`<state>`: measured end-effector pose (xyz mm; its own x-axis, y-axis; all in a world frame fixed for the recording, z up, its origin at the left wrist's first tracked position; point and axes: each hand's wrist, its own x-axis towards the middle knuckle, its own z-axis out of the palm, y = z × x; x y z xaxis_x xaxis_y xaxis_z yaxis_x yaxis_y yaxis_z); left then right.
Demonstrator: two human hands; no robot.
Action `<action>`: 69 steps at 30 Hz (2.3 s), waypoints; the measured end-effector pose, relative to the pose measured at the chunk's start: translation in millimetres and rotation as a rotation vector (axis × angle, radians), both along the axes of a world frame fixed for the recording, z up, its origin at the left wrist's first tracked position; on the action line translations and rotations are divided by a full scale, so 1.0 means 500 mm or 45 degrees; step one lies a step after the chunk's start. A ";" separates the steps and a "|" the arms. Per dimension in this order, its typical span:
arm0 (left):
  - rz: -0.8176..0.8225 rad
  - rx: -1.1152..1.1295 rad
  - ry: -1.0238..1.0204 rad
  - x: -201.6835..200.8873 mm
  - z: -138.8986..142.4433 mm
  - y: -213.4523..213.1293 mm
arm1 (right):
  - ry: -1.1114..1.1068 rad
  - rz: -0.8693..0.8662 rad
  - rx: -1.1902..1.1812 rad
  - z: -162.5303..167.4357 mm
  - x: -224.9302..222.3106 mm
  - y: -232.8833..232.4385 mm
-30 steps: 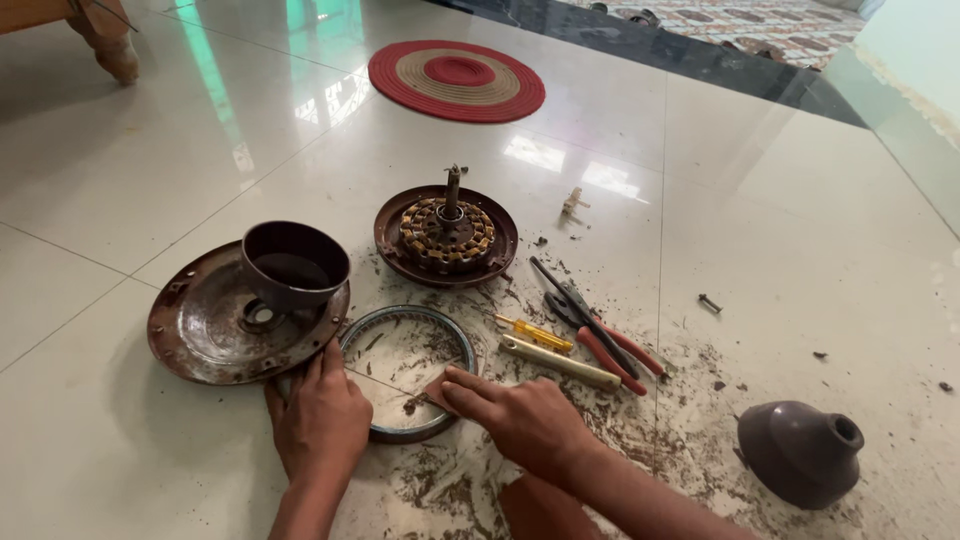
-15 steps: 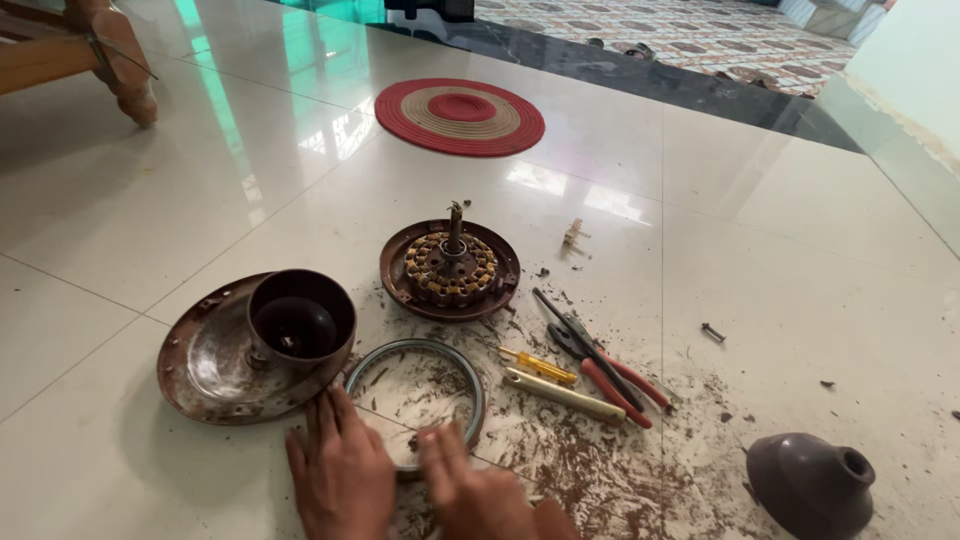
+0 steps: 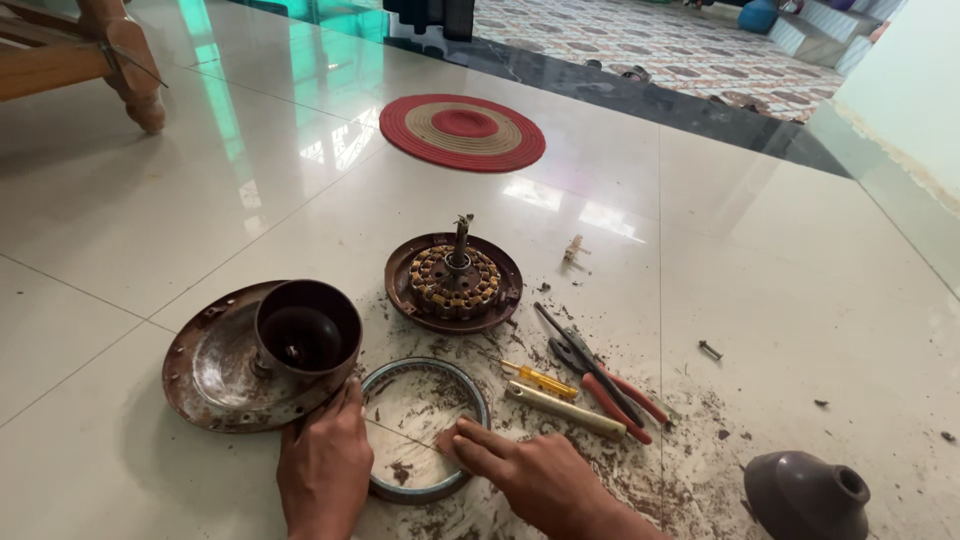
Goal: The person disassembles a ceiling fan motor housing, removes a rubber gasket, and cleans a cylindrical metal part using a screwdriver, pliers, and a sanding block. They then reattach the gasket to the cleaned part.
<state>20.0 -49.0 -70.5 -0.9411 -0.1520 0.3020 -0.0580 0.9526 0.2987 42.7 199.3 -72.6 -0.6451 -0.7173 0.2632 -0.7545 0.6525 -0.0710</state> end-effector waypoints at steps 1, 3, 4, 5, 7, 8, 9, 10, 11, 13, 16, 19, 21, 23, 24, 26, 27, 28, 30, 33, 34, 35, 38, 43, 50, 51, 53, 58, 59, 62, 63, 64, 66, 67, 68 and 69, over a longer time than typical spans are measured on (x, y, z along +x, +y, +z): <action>-0.003 0.003 0.053 -0.003 -0.001 0.002 | -0.002 -0.002 -0.033 0.000 -0.004 0.006; 0.026 0.047 -0.018 -0.007 -0.003 0.005 | 0.099 -0.150 -0.280 -0.005 0.000 0.018; 0.043 0.071 -0.053 -0.008 -0.002 0.006 | 0.149 -0.222 -0.402 -0.006 0.005 0.025; 0.057 0.080 -0.160 -0.009 -0.001 0.008 | 0.068 -0.387 -0.453 -0.004 0.008 0.037; 0.095 0.089 -0.392 -0.010 0.004 0.009 | -0.120 -0.708 -0.557 0.006 0.010 0.068; 0.127 0.110 -0.386 -0.008 0.006 0.008 | -0.210 -0.828 -0.485 0.011 0.006 0.080; 0.156 0.135 -0.369 -0.009 0.008 0.009 | -0.288 -0.948 -0.411 0.017 -0.004 0.090; 0.187 0.161 -0.345 -0.009 0.010 0.008 | -0.358 -1.064 -0.338 0.023 -0.018 0.097; 0.216 0.098 -0.211 -0.010 0.012 0.004 | -0.237 -0.919 -0.304 0.027 -0.030 0.102; 0.271 -0.034 0.048 -0.010 0.013 -0.009 | -0.011 -0.626 -0.234 0.033 -0.060 0.101; 0.474 0.124 -0.156 -0.010 0.009 -0.046 | -0.621 -0.843 0.320 0.056 -0.130 0.095; 0.698 -0.058 -0.059 -0.009 0.001 -0.094 | -0.219 -0.952 -0.178 0.097 -0.233 0.085; 0.761 -0.195 -0.077 -0.008 -0.002 -0.124 | -0.172 -0.909 -0.461 0.132 -0.318 0.076; 0.836 -0.308 -0.033 -0.010 -0.004 -0.142 | -0.457 -0.750 -0.761 0.163 -0.399 0.055; 0.877 -0.351 0.018 -0.009 -0.004 -0.146 | -0.659 -0.660 -0.938 0.172 -0.427 0.042; 0.882 -0.341 0.183 -0.014 -0.001 -0.145 | -0.892 -0.619 -1.069 0.176 -0.461 0.011; 0.843 -0.286 0.291 -0.014 0.001 -0.141 | -1.009 -0.599 -1.133 0.173 -0.469 -0.007; 0.802 -0.232 0.397 -0.015 0.004 -0.135 | -0.973 -0.623 -1.132 0.167 -0.470 -0.025; 0.590 -0.083 0.432 -0.026 0.014 -0.113 | -0.901 -0.672 -1.131 0.152 -0.460 -0.053; 0.357 0.147 0.376 -0.042 0.033 -0.075 | -0.689 -0.888 -1.124 0.139 -0.432 -0.070; 0.318 0.311 0.257 -0.042 0.038 -0.062 | -0.700 -0.841 -1.138 0.137 -0.421 -0.071; 0.275 0.479 0.144 -0.045 0.044 -0.050 | -0.704 -0.793 -1.151 0.137 -0.411 -0.070; 0.183 0.674 -0.030 -0.046 0.058 -0.015 | -0.759 -0.653 -1.231 0.138 -0.380 -0.071; 0.169 0.698 -0.459 -0.047 0.063 0.021 | -1.015 -0.459 -1.355 0.122 -0.323 -0.106; 0.402 1.174 -0.423 -0.058 0.048 -0.016 | -1.187 -0.388 -1.415 0.114 -0.299 -0.158; 0.420 1.095 -0.371 -0.056 0.046 -0.024 | -1.207 -0.355 -1.408 0.116 -0.296 -0.160; 0.400 1.249 -0.341 -0.060 0.042 -0.029 | -1.173 -0.338 -1.305 0.131 -0.298 -0.158; 0.443 1.050 -0.226 -0.067 0.027 -0.023 | -0.877 -0.200 -1.004 0.183 -0.288 -0.145; 0.447 0.939 -0.191 -0.068 0.026 -0.026 | -0.691 -0.230 -0.857 0.191 -0.284 -0.147; 0.468 0.841 -0.191 -0.062 0.026 -0.037 | -0.382 -0.173 -0.585 0.208 -0.277 -0.150; 0.475 0.848 -0.201 -0.062 0.028 -0.038 | -0.314 -0.128 -0.522 0.212 -0.278 -0.148; 0.470 0.912 -0.223 -0.061 0.028 -0.037 | -0.231 -0.078 -0.511 0.213 -0.277 -0.146; 0.470 1.035 -0.259 -0.060 0.029 -0.046 | -0.065 0.035 -0.493 0.212 -0.281 -0.154; 0.470 1.025 -0.250 -0.058 0.027 -0.051 | -0.130 -0.069 -0.464 0.204 -0.278 -0.161; 0.463 1.019 -0.246 -0.059 0.022 -0.054 | -0.195 -0.180 -0.430 0.195 -0.273 -0.164; 0.452 1.016 -0.234 -0.064 0.017 -0.058 | -0.250 -0.290 -0.393 0.191 -0.276 -0.166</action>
